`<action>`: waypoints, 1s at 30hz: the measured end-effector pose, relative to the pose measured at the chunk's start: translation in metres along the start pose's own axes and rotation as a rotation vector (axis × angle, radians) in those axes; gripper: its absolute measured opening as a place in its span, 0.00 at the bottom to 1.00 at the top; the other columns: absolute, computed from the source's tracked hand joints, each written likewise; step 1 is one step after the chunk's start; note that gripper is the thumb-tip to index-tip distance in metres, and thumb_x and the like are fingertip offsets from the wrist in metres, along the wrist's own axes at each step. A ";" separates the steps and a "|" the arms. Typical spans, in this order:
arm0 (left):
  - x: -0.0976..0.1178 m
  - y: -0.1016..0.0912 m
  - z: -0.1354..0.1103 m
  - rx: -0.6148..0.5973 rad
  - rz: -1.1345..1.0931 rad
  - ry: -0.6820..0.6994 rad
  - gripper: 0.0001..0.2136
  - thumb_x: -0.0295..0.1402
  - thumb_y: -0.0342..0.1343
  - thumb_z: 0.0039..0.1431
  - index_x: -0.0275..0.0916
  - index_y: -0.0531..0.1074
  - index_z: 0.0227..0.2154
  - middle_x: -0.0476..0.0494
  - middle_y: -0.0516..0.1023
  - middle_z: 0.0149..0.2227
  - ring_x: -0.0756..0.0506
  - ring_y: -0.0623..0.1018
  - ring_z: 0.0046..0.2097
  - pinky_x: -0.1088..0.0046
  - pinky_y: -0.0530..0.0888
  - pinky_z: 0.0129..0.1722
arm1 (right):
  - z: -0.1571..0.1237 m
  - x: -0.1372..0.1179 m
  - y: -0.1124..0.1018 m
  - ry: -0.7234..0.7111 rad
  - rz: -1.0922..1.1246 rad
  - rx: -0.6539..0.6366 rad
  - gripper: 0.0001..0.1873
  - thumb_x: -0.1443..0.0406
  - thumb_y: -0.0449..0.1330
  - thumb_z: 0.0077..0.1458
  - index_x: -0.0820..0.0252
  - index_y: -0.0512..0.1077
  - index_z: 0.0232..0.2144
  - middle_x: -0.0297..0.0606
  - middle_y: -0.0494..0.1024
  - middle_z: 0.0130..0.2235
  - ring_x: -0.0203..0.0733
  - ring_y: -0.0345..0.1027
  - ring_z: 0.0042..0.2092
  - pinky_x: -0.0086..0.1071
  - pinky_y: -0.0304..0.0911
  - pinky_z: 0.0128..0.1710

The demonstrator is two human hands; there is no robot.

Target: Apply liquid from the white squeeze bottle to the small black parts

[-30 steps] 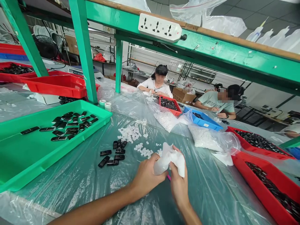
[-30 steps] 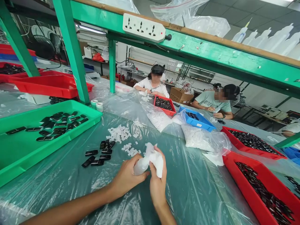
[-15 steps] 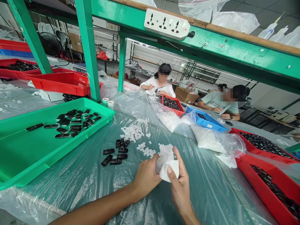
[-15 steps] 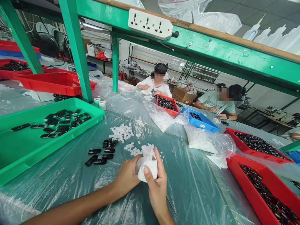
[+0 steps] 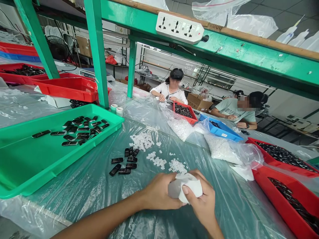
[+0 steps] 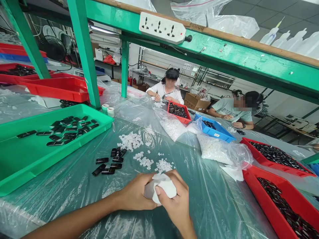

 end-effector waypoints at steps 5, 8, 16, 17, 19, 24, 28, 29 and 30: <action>-0.002 0.027 -0.007 -0.364 -0.392 -0.062 0.10 0.34 0.61 0.41 0.36 0.67 0.26 0.51 0.64 0.25 0.51 0.63 0.26 0.78 0.61 0.24 | -0.004 -0.024 0.002 -0.211 0.003 -0.100 0.12 0.68 0.61 0.45 0.57 0.69 0.36 0.37 0.68 0.30 0.40 0.62 0.29 0.33 0.60 0.26; -0.005 0.032 -0.011 -0.428 -0.398 -0.072 0.10 0.33 0.62 0.40 0.36 0.65 0.21 0.52 0.62 0.22 0.52 0.62 0.25 0.78 0.61 0.23 | -0.008 -0.034 0.003 -0.315 -0.062 -0.124 0.15 0.67 0.61 0.43 0.58 0.67 0.37 0.38 0.69 0.29 0.41 0.63 0.28 0.33 0.60 0.25; -0.005 0.037 -0.013 -0.451 -0.274 -0.020 0.13 0.31 0.63 0.38 0.36 0.62 0.16 0.56 0.60 0.18 0.55 0.59 0.21 0.81 0.56 0.17 | -0.019 -0.052 0.015 -0.632 -0.479 -0.218 0.09 0.59 0.55 0.45 0.58 0.67 0.28 0.36 0.67 0.20 0.38 0.55 0.22 0.31 0.48 0.21; -0.005 0.035 -0.012 -0.420 -0.250 0.000 0.13 0.30 0.63 0.37 0.36 0.61 0.17 0.56 0.60 0.18 0.55 0.59 0.21 0.82 0.56 0.17 | -0.019 -0.053 0.016 -0.633 -0.492 -0.203 0.08 0.60 0.54 0.46 0.58 0.66 0.25 0.35 0.65 0.18 0.37 0.53 0.21 0.31 0.47 0.21; -0.006 0.034 -0.010 -0.374 -0.203 0.044 0.12 0.28 0.61 0.36 0.36 0.60 0.17 0.57 0.59 0.18 0.55 0.59 0.21 0.82 0.55 0.16 | -0.018 -0.053 0.017 -0.610 -0.477 -0.161 0.07 0.62 0.52 0.47 0.57 0.64 0.21 0.34 0.62 0.17 0.37 0.49 0.21 0.32 0.44 0.21; -0.012 0.032 -0.006 -0.246 -0.039 0.116 0.11 0.29 0.60 0.36 0.36 0.59 0.18 0.57 0.59 0.19 0.55 0.59 0.22 0.82 0.55 0.17 | -0.017 -0.046 0.016 -0.531 -0.398 -0.089 0.07 0.67 0.53 0.46 0.58 0.61 0.19 0.34 0.59 0.17 0.36 0.47 0.21 0.32 0.41 0.22; -0.010 0.029 -0.006 -0.142 0.049 0.151 0.10 0.30 0.58 0.39 0.35 0.59 0.18 0.56 0.60 0.19 0.55 0.61 0.23 0.81 0.56 0.19 | -0.017 -0.039 0.015 -0.482 -0.375 -0.068 0.07 0.69 0.53 0.46 0.58 0.59 0.19 0.33 0.57 0.17 0.36 0.47 0.22 0.32 0.42 0.22; -0.010 0.027 -0.006 -0.116 0.059 0.148 0.10 0.30 0.57 0.40 0.36 0.59 0.19 0.56 0.61 0.19 0.55 0.61 0.23 0.81 0.56 0.19 | -0.017 -0.038 0.015 -0.469 -0.376 -0.064 0.07 0.69 0.53 0.46 0.58 0.59 0.20 0.33 0.57 0.18 0.36 0.47 0.22 0.31 0.42 0.22; -0.009 0.026 -0.006 -0.089 0.064 0.142 0.09 0.30 0.57 0.40 0.36 0.59 0.19 0.56 0.60 0.19 0.55 0.61 0.22 0.81 0.55 0.18 | -0.016 -0.036 0.015 -0.458 -0.378 -0.062 0.08 0.69 0.54 0.46 0.58 0.59 0.20 0.32 0.57 0.18 0.36 0.47 0.22 0.31 0.42 0.22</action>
Point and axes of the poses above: each hand's wrist, its own z-axis towards the middle knuckle, its own y-axis out of the palm, x = y × z, the point moved 9 cm from there along z, towards the middle knuckle
